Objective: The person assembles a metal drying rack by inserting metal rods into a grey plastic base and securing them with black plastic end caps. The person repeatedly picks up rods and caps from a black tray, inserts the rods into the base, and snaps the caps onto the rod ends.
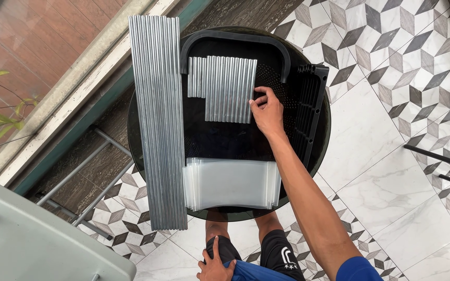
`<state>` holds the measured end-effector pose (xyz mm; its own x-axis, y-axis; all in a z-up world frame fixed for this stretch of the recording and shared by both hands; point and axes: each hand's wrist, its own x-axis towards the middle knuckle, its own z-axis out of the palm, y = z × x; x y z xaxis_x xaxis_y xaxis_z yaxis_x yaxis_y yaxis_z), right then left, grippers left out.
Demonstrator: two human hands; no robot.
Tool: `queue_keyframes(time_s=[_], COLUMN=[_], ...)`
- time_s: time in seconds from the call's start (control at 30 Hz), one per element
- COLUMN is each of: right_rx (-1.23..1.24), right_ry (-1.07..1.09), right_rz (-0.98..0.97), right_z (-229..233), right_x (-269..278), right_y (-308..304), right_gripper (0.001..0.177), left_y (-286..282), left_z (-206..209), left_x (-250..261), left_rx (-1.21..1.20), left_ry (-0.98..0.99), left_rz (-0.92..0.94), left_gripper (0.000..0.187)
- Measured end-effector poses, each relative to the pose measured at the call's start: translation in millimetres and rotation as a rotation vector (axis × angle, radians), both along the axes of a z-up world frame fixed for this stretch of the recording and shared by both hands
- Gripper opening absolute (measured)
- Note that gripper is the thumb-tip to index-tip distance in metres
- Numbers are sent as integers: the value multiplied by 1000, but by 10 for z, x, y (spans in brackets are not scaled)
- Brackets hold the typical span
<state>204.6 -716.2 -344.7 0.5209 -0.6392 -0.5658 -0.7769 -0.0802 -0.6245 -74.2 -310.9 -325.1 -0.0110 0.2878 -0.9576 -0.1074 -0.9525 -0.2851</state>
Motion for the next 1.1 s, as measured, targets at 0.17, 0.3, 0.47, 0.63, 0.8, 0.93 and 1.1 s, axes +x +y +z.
queue_keyframes(time_s=[0.17, 0.3, 0.47, 0.63, 0.8, 0.93, 1.1], right_rx=[0, -2, -1, 5, 5, 1, 2], right_ry=[-10, -10, 6, 13, 20, 11, 12], right_rz=[-6, -1, 6, -1, -5, -6, 0], right_z=[-17, -2, 17, 30, 35, 47, 51], right_x=[-9, -3, 1, 10, 6, 7, 9], right_y=[-1, -2, 13, 12, 19, 22, 24], right_gripper=[39, 40, 40, 39, 40, 39, 38], left_y=[44, 87, 122, 129, 136, 138, 138], left_z=[-94, -163, -198, -206, -191, -196, -201], left_x=[-60, -108, -155, -154, -170, -163, -168], left_rx=[18, 4, -6, -7, -16, -15, -17], left_ry=[18, 29, 41, 46, 32, 36, 39], left_rz=[16, 16, 20, 23, 32, 31, 38], left_gripper=[113, 114, 115, 115, 114, 114, 114])
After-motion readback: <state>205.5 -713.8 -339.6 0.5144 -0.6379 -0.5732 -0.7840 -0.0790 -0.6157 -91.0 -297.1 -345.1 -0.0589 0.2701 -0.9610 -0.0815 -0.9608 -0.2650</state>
